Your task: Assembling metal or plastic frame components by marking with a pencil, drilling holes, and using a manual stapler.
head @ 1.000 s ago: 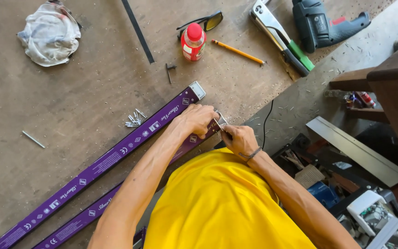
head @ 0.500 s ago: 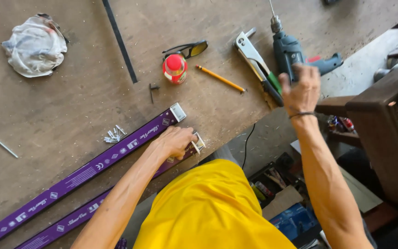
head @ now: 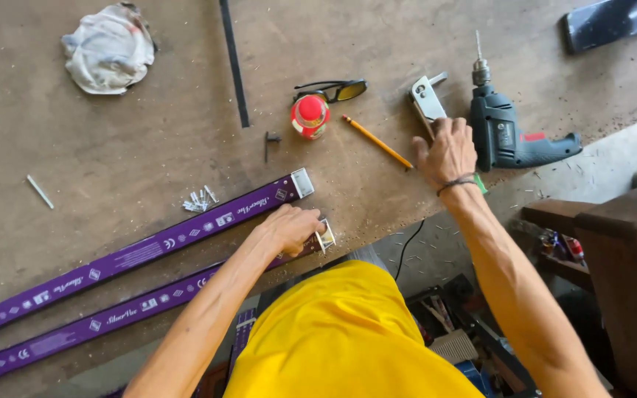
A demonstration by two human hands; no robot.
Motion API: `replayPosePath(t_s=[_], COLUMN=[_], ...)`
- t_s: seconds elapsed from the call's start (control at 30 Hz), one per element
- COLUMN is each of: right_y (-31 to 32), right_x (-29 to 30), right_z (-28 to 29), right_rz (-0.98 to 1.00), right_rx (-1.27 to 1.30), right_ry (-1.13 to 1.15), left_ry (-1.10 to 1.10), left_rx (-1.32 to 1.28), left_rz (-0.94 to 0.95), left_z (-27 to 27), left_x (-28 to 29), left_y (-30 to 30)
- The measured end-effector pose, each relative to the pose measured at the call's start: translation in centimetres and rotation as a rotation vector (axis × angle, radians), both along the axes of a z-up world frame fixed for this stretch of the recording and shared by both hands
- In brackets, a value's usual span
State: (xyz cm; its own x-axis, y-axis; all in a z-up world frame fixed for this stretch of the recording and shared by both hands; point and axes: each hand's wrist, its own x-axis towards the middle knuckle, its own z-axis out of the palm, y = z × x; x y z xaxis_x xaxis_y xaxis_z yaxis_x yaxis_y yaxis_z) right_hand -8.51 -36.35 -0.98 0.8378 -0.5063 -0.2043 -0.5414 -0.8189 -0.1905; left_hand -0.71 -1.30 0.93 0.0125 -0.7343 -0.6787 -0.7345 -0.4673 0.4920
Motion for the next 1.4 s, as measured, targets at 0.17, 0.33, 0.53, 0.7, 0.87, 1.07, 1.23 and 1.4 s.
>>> replayPosePath(t_s=[0.17,0.33,0.53,0.7,0.87,1.07,1.23,1.4], right_y=[0.0,-2.1,1.5,7.3,11.4,12.4,11.4,14.7], right_x=[-0.3,-3.0,-9.3,-17.6,-14.3,-12.5,-12.5,-13.8], right_z=[0.8,-2.6,9.1,12.1,11.6,5.5,1.6,11.1], right_rz=[0.028,0.137,-0.117,-0.187,-0.186,-0.183,-0.155,0.095], right_rx=[-0.134,-0.291,0.203,0.405,0.442,0.19,0.127,0.214], right_ry=[0.186,0.19,-0.165,-0.678,-1.181,-1.263,-1.036,-0.759], left_ry=[-0.029,-0.024,-0.052,-0.011,-0.015,-0.024,-0.063,-0.065], left_rx=[0.008,-0.016,0.019,0.014,0.002,0.01,-0.012,-0.008], left_rz=[0.02,-0.01,-0.16,-0.159,-0.15,-0.044,-0.037,-0.058], left_z=[-0.5,0.9,4.0,6.1,6.1,1.7,0.7,-0.4], left_x=[-0.5,0.0,0.8,1.7,1.2,0.6,0.2,0.0], left_y=[0.2,0.1,-0.2,-0.1,0.2,0.7,0.6,0.4])
